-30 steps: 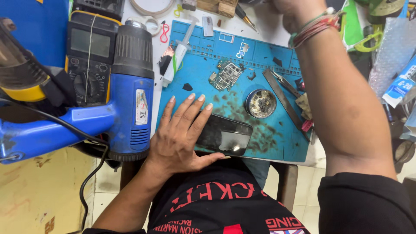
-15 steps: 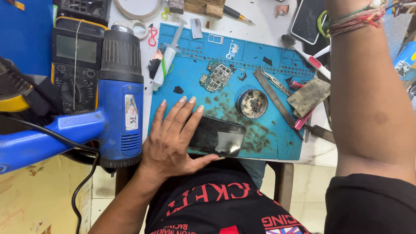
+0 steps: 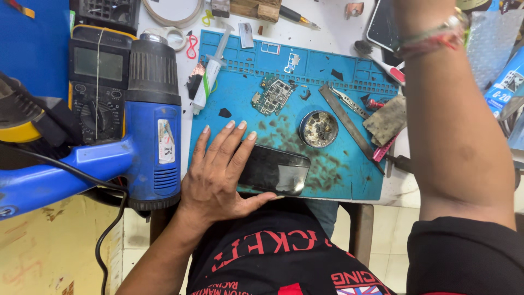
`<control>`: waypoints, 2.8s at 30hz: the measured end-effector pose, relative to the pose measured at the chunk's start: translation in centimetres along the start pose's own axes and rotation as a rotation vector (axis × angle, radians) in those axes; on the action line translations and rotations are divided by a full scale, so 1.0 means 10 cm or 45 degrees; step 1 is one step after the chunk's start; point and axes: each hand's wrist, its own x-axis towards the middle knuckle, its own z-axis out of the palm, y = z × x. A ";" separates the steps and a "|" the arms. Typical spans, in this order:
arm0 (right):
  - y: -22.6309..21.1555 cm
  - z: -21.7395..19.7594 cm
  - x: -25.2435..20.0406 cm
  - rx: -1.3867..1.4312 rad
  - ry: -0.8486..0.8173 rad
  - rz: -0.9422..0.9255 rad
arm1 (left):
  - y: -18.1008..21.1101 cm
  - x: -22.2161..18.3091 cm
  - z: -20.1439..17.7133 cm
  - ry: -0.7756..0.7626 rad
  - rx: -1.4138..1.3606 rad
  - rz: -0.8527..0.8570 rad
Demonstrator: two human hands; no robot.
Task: The person cleans the edges of a mobile phone with a cloth and then uses a screwdriver to remove screws from the bottom edge of the device while it is held by hand.
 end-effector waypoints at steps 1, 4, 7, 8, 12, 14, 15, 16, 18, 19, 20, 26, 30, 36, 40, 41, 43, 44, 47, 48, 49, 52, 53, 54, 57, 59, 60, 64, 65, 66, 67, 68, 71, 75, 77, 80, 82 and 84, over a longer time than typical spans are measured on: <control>0.03 -0.02 -0.04 -0.031 0.033 -0.019 | 0.00 0.00 0.00 0.002 -0.004 0.003; 0.11 -0.12 -0.21 -0.131 0.133 -0.082 | 0.00 0.00 -0.02 0.009 0.002 0.017; 0.14 -0.29 -0.59 -0.246 0.229 -0.165 | 0.00 0.01 -0.02 -0.001 0.010 0.026; 0.14 -0.35 -0.73 -0.288 0.258 -0.189 | 0.01 0.01 -0.02 -0.008 0.017 0.025; -0.01 -0.61 -1.17 -0.443 0.368 -0.288 | 0.01 0.00 -0.01 -0.008 0.049 0.026; -0.16 -0.68 -1.28 -0.211 0.460 -0.349 | 0.02 0.01 0.01 0.003 0.072 0.036; -0.23 -0.70 -1.30 -0.049 0.496 -0.377 | 0.02 0.00 0.01 0.005 0.084 0.043; -0.30 -0.71 -1.33 0.111 0.531 -0.413 | 0.03 0.00 0.02 0.008 0.097 0.049; -0.36 -0.76 -1.28 0.187 0.612 -0.450 | 0.04 -0.01 0.02 0.013 0.092 0.046; -0.37 -0.78 -1.28 0.186 0.652 -0.456 | 0.04 -0.01 0.02 0.019 0.093 0.045; -0.37 -0.80 -1.30 0.106 0.687 -0.430 | 0.04 -0.01 0.03 0.027 0.091 0.054; -0.33 -0.90 -1.41 0.068 0.623 -0.256 | 0.03 -0.08 0.05 0.102 0.070 0.101; -0.47 -1.05 -1.53 -0.492 0.325 -0.395 | 0.00 -0.12 0.10 0.170 0.045 0.161; -0.76 -0.66 -2.41 0.043 0.514 0.036 | -0.02 -0.22 0.10 0.228 0.005 0.212; -1.19 -0.17 -3.16 0.193 -0.100 -0.542 | 0.02 -0.16 0.07 0.143 0.063 0.190; -1.30 -0.05 -3.27 0.261 0.002 -0.567 | 0.03 -0.14 0.06 0.129 0.080 0.189; -1.39 0.13 -3.41 0.260 0.115 -0.444 | 0.05 -0.12 0.06 0.096 0.112 0.182; -1.42 0.20 -3.47 0.191 0.125 -0.296 | 0.04 -0.12 0.06 0.086 0.115 0.175; -1.37 0.28 -3.49 -0.045 0.073 0.047 | 0.06 -0.11 0.05 0.057 0.109 0.148; -1.34 0.30 -3.45 -0.130 0.047 0.144 | 0.09 -0.10 0.04 0.051 0.103 0.132; -1.34 0.29 -3.43 -0.123 0.074 0.135 | 0.09 -0.08 0.04 0.046 0.097 0.123; -1.39 0.27 -3.42 -0.103 0.115 0.150 | 0.08 -0.06 0.04 0.021 0.101 0.108; -1.42 0.27 -3.42 -0.099 0.112 0.186 | 0.06 -0.08 0.03 0.013 0.099 0.106; -1.46 0.27 -3.43 -0.095 0.109 0.222 | 0.03 -0.08 0.03 0.006 0.097 0.105; -1.59 0.26 -3.46 -0.038 0.040 0.323 | -0.01 -0.09 0.05 0.039 0.112 0.106; -1.61 0.26 -3.48 -0.091 0.026 0.324 | -0.01 -0.09 0.05 0.062 0.130 0.108; -1.61 0.25 -3.51 -0.118 0.018 0.326 | 0.00 -0.10 0.05 0.064 0.136 0.104; -1.64 0.23 -3.78 -0.019 0.114 0.301 | 0.00 -0.10 0.10 0.088 0.175 0.098; -1.64 0.22 -3.88 -0.004 0.106 0.300 | 0.00 -0.08 0.11 0.100 0.194 0.109; -1.62 0.22 -3.95 0.011 0.099 0.299 | -0.01 -0.08 0.13 0.112 0.213 0.120; -1.61 0.20 -4.08 0.042 0.090 0.300 | 0.00 -0.13 0.14 0.099 0.227 0.128; -1.62 0.18 -4.22 0.072 0.082 0.302 | 0.00 -0.16 0.16 0.085 0.246 0.120; -1.67 0.16 -4.51 0.138 0.109 0.316 | 0.01 -0.19 0.19 0.068 0.308 0.129; -1.72 0.17 -4.66 0.164 0.170 0.372 | 0.04 -0.23 0.22 0.098 0.355 0.122; -1.70 0.19 -4.69 0.162 0.186 0.360 | 0.02 -0.26 0.25 0.112 0.365 0.135; -1.69 0.22 -4.74 0.174 0.204 0.347 | 0.00 -0.27 0.28 0.121 0.375 0.160; -1.69 0.22 -4.76 0.167 0.206 0.328 | 0.01 -0.25 0.28 0.126 0.388 0.176; -1.70 0.24 -4.79 0.141 0.199 0.306 | 0.03 -0.23 0.27 0.132 0.399 0.186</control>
